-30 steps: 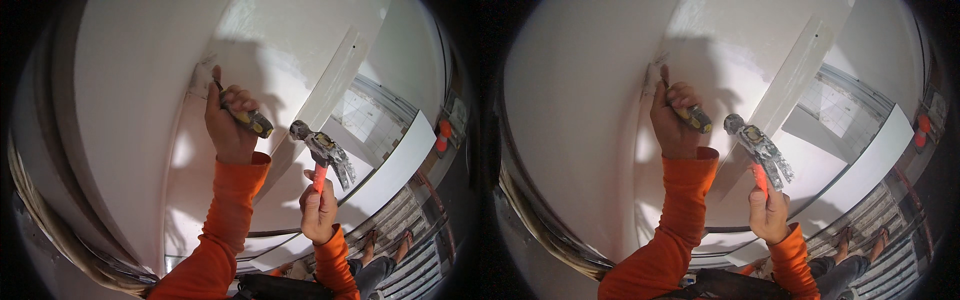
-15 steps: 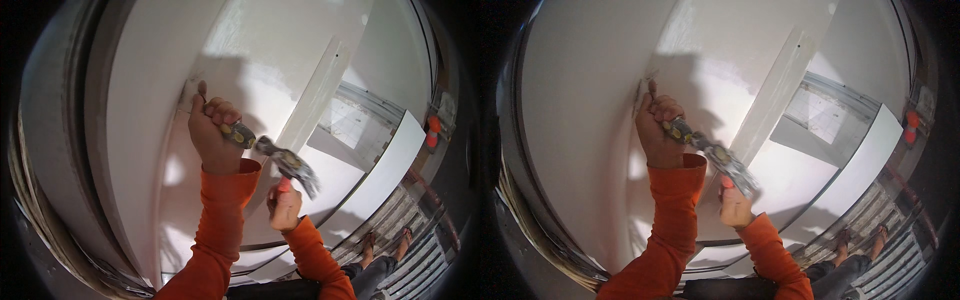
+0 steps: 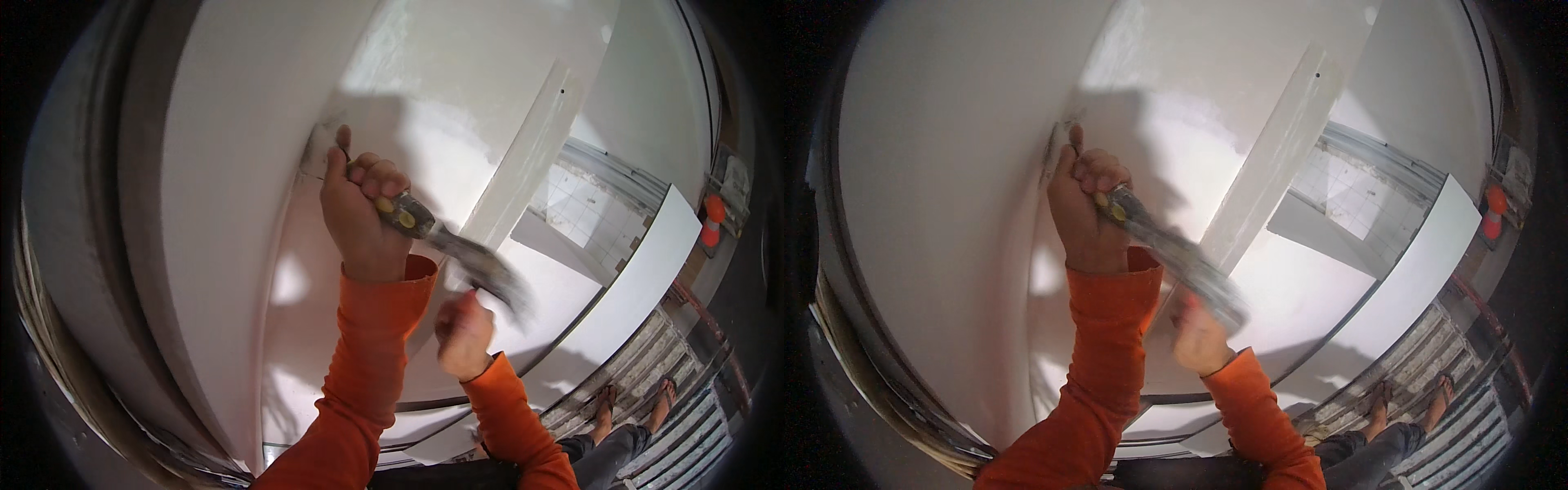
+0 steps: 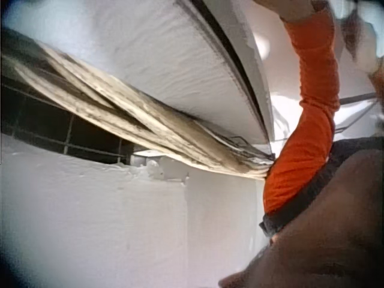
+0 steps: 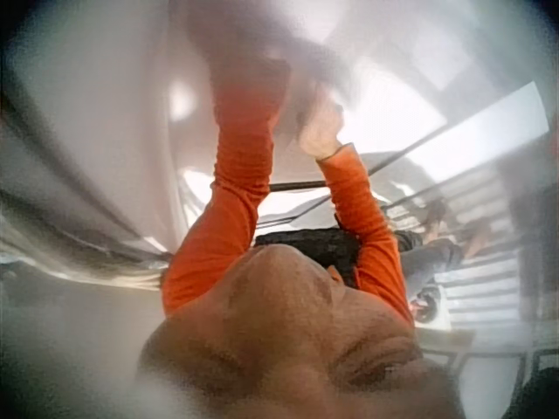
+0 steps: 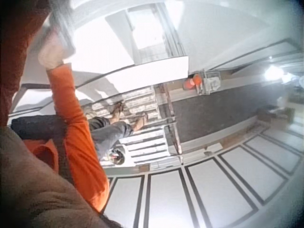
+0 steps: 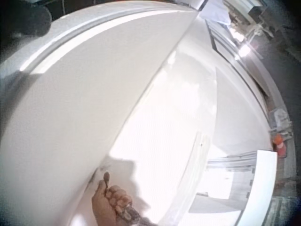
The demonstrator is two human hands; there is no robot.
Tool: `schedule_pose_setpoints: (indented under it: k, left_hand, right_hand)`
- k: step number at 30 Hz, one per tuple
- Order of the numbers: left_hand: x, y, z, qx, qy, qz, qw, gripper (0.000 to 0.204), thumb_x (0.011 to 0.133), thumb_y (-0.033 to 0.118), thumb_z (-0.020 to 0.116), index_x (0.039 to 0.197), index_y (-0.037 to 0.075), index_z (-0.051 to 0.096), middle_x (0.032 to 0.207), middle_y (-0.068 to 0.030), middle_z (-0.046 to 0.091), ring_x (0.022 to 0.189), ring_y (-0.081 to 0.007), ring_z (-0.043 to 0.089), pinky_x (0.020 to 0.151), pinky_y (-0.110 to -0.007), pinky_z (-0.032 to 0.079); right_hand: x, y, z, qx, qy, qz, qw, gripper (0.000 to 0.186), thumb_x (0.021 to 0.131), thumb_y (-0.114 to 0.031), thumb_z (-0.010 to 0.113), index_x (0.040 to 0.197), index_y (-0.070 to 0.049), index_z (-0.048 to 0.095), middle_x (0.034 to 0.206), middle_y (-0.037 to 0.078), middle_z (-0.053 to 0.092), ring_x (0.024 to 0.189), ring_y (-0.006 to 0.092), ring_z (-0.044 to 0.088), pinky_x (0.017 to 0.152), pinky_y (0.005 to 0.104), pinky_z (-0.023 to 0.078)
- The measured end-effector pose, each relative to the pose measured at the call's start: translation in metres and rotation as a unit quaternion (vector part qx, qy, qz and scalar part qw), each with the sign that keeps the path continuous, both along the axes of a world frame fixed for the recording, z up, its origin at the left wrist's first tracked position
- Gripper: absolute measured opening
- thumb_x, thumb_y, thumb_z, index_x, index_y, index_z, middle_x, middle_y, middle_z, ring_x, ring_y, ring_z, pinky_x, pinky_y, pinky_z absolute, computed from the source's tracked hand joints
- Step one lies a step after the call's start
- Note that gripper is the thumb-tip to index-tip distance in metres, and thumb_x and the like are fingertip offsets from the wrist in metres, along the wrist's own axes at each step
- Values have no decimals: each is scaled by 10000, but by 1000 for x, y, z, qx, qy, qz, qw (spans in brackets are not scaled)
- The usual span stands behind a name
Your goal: The person works with a co-worker to position a ceiling panel and then uses a hammer and a scraper to fix imperfections in the joint between the wall and ceiling.
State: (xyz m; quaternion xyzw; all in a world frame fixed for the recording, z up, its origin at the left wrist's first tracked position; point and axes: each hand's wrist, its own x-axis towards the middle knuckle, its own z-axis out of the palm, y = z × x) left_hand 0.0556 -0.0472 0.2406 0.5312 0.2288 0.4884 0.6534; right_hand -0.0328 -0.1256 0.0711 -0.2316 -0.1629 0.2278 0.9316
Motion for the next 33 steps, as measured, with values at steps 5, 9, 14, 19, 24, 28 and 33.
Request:
schedule_pose_setpoints:
  k: [5,9,14,19,24,28,33]
  left_hand:
    - [3,0,4,-14,-2,-7,1000,268,1063,267,403,1271,122,490,707,44,349,551,-61,340,506,-240,360]
    - [-8,2,12,-5,17,3,1000,238,1056,201,386,1177,81,552,671,44,382,532,-42,372,482,-208,399]
    - [0,-1,9,-5,23,-6,1000,236,1062,260,401,1219,121,508,701,50,352,541,-55,341,487,-226,361]
    - [-3,-1,17,-47,-12,-42,998,224,1050,191,406,1166,81,563,636,50,376,516,-38,374,470,-204,412]
    - [-4,4,27,-89,-24,-72,993,204,1039,160,432,1165,59,557,636,43,382,523,-49,392,481,-205,420]
    - [-5,1,35,-129,-48,-95,986,207,1033,130,425,1187,45,535,632,31,385,526,-62,399,487,-205,427]
    - [-2,0,34,-100,-37,-94,990,215,1034,108,405,1208,39,509,636,22,393,536,-67,411,486,-211,434]
  right_hand:
    - [-14,2,-10,133,210,74,966,466,1025,-488,375,861,-69,497,540,35,449,444,147,431,418,289,322]
    - [-2,-1,1,-50,-9,49,998,513,1029,-484,336,751,-68,450,533,43,476,451,117,452,419,276,340]
    - [-10,8,-6,-18,-28,-37,999,366,1017,-348,425,750,-96,434,595,52,441,498,145,408,451,298,322]
    - [-12,-1,3,146,112,15,983,345,1036,-330,407,857,-47,492,596,40,448,486,157,409,451,317,329]
    - [-4,-6,1,53,34,-51,997,428,1043,-383,375,820,-33,479,618,43,469,491,196,435,466,330,366]
    - [1,1,-7,-81,-148,-77,983,292,1023,-279,427,816,-75,452,668,46,447,568,177,440,490,298,344]
    - [8,1,0,70,-50,-145,986,225,1008,-200,439,884,-28,515,659,51,449,547,176,450,488,278,340]
